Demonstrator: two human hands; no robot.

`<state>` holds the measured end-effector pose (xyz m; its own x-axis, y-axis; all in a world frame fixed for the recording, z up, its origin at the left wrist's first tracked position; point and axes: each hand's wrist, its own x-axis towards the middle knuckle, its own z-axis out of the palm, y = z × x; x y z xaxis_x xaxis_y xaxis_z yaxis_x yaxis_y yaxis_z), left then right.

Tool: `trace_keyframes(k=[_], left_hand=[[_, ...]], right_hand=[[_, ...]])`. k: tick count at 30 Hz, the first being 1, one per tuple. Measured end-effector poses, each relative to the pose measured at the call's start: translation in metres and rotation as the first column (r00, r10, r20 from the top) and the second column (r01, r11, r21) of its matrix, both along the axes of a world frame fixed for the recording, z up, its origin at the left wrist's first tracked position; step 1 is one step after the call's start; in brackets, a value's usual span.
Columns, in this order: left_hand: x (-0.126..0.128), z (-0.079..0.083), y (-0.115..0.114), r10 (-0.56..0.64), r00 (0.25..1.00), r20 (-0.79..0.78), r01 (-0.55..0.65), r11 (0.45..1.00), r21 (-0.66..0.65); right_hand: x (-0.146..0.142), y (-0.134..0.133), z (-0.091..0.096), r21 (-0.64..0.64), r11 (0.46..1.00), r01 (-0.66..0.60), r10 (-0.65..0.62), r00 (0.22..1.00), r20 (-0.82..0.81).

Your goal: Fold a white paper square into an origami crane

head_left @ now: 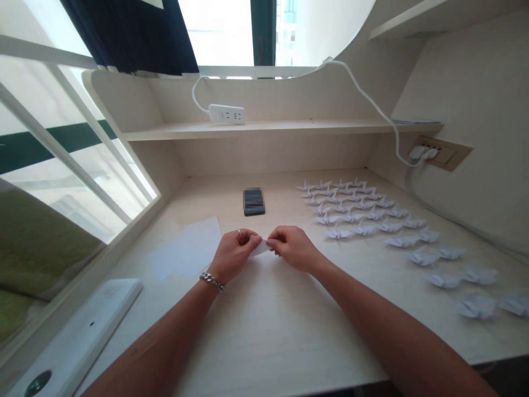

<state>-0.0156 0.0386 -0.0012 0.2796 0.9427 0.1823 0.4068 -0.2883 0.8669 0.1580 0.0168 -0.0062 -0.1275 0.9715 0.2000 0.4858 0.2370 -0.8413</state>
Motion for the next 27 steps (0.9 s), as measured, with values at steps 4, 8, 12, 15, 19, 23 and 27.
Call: trace_keyframes(k=[4,8,12,15,19,23,27], left_hand=[[-0.003,0.001,-0.006,-0.005,0.996,-0.091,0.005,1.000,0.009],[-0.003,0.003,-0.010,0.004,0.993,-0.118,-0.001,0.999,0.032],[-0.004,0.002,-0.009,0.002,1.000,-0.013,-0.003,0.998,-0.067],[-0.006,0.001,-0.008,0.021,0.994,0.106,-0.007,0.991,-0.137],[-0.010,0.003,-0.006,0.060,0.988,0.143,-0.042,0.991,-0.127],[-0.012,0.008,-0.008,0.086,0.979,0.187,-0.058,0.987,-0.148],[-0.013,0.012,-0.009,0.096,0.975,0.202,-0.063,0.985,-0.161]], right_hand=[[-0.003,-0.008,-0.002,0.019,1.000,-0.004,0.004,1.000,0.005],[-0.005,-0.014,0.000,0.044,0.998,-0.036,0.035,0.999,0.017],[-0.007,-0.016,0.002,0.045,0.999,0.001,-0.002,1.000,0.008],[-0.007,-0.016,0.003,0.037,0.999,0.007,-0.006,1.000,-0.027],[-0.006,-0.016,0.001,-0.030,0.999,-0.022,0.019,0.995,-0.097],[0.000,-0.014,0.000,-0.094,0.994,-0.062,0.045,0.983,-0.178],[0.008,-0.010,-0.001,-0.152,0.982,-0.113,0.063,0.952,-0.299]])
